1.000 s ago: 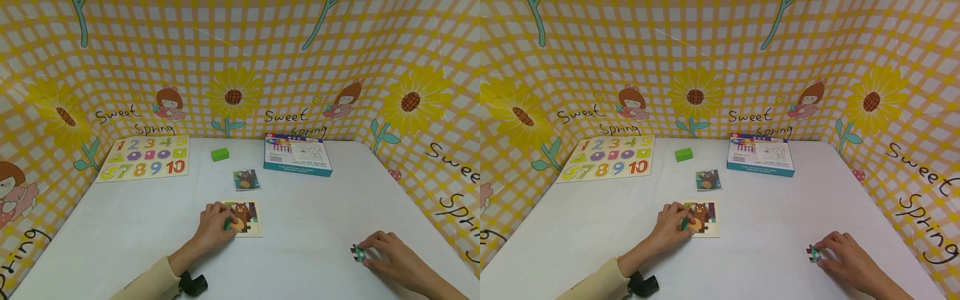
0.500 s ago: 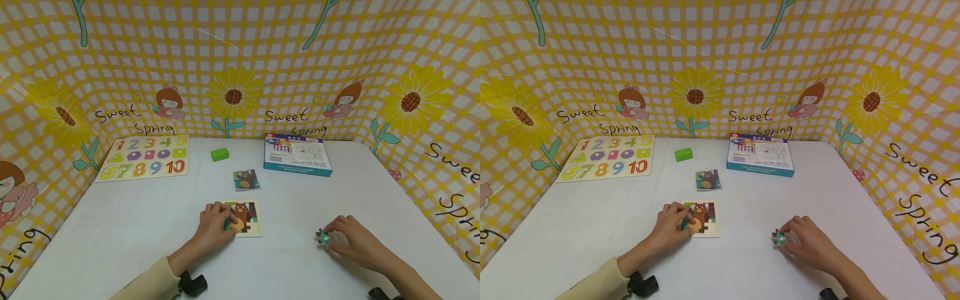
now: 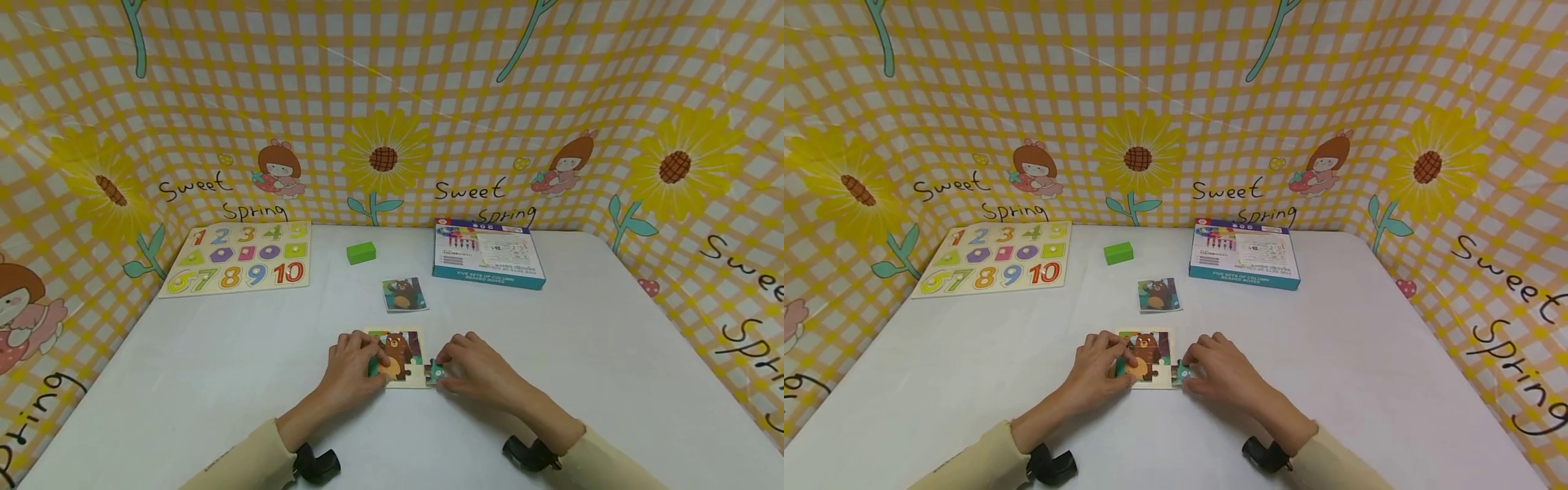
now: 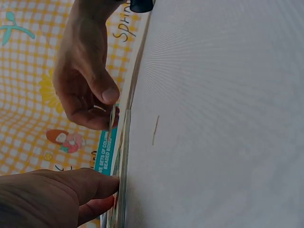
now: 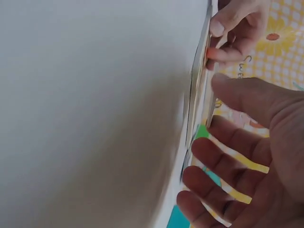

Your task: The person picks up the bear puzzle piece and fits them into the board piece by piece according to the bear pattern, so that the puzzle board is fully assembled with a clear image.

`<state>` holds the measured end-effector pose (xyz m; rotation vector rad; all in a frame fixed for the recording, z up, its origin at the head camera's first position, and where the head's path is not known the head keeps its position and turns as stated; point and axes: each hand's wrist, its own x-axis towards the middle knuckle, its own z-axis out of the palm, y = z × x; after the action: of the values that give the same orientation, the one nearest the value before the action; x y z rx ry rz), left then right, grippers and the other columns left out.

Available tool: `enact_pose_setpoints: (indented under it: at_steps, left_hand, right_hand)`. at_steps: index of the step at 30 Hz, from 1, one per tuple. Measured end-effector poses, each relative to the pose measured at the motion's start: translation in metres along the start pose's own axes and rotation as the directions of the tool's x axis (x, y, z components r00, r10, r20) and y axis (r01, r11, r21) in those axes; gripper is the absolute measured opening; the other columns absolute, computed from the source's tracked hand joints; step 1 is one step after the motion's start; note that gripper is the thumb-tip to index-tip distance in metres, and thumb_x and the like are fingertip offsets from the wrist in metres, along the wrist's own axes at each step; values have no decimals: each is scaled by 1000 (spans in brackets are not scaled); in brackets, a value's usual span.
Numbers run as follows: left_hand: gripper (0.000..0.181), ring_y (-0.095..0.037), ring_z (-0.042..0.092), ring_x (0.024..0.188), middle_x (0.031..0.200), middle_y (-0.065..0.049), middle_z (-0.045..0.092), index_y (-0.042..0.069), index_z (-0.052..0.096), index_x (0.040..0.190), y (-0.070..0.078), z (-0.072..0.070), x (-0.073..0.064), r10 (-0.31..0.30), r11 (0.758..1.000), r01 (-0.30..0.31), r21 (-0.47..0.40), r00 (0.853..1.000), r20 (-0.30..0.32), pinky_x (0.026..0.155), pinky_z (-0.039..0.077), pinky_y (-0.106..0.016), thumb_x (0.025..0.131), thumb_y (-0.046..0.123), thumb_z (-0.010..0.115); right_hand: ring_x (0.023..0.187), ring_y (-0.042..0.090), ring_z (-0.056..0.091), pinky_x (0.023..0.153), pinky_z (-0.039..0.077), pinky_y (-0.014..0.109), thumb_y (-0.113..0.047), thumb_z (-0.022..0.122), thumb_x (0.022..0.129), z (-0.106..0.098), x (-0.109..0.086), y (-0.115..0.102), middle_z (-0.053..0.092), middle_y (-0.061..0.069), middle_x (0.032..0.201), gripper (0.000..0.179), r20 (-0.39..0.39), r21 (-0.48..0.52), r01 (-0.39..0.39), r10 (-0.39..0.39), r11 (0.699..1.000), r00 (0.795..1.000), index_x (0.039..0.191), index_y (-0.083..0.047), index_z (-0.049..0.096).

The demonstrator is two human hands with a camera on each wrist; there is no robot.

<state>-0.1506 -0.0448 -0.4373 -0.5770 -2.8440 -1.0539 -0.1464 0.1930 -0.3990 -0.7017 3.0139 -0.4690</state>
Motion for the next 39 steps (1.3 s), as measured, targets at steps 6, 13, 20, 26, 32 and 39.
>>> enact_pose_setpoints:
  at_steps: [6,13,20,26,32,39]
  left_hand:
    - [9,-24,39,104,112,-5,51,20,66,82,-1,0,-1,3,1000,-3,-15,1000,-3,88,31,-49,74,19,70]
    - [10,-25,38,106,112,-5,51,20,66,83,-1,0,-1,7,1000,-7,-22,1000,-6,89,31,-51,74,18,70]
    - [10,-25,39,105,112,-6,51,20,66,83,-1,0,-1,9,1000,-10,-15,1000,-7,89,31,-50,74,18,70]
    - [10,-25,39,106,112,-5,51,20,66,83,-1,1,-1,3,1000,-3,-6,1000,-6,90,31,-50,74,19,70]
    - [9,-25,39,106,112,-5,52,20,67,83,0,0,-1,2,1000,-2,-4,1000,-7,89,31,-50,74,19,70]
    - [9,-25,39,105,111,-5,52,20,66,82,0,0,-1,8,1000,-8,-7,1000,-12,89,31,-50,74,18,70]
  right_hand:
    - [83,9,44,74,43,28,-24,80,70,7,10,-5,60,-6,88,24,-5,13,35,-35,999,999,89,-16,68]
    - [81,9,44,72,42,27,-25,81,70,11,16,-9,59,-6,87,26,13,25,49,-49,999,999,91,-15,67]
    - [84,10,45,74,42,29,-26,80,71,13,19,-12,60,-5,88,26,14,18,38,-38,999,999,91,-15,68]
    - [84,11,45,74,41,30,-25,81,71,13,20,-14,59,-4,87,25,23,29,13,-13,999,1000,90,-16,68]
    - [83,11,43,72,38,28,-25,81,70,13,21,-15,57,-4,87,25,24,29,2,-3,1000,1000,89,-16,67]
    - [82,11,42,71,37,27,-25,81,70,14,20,-15,56,-4,85,25,10,30,24,-24,999,1000,88,-16,68]
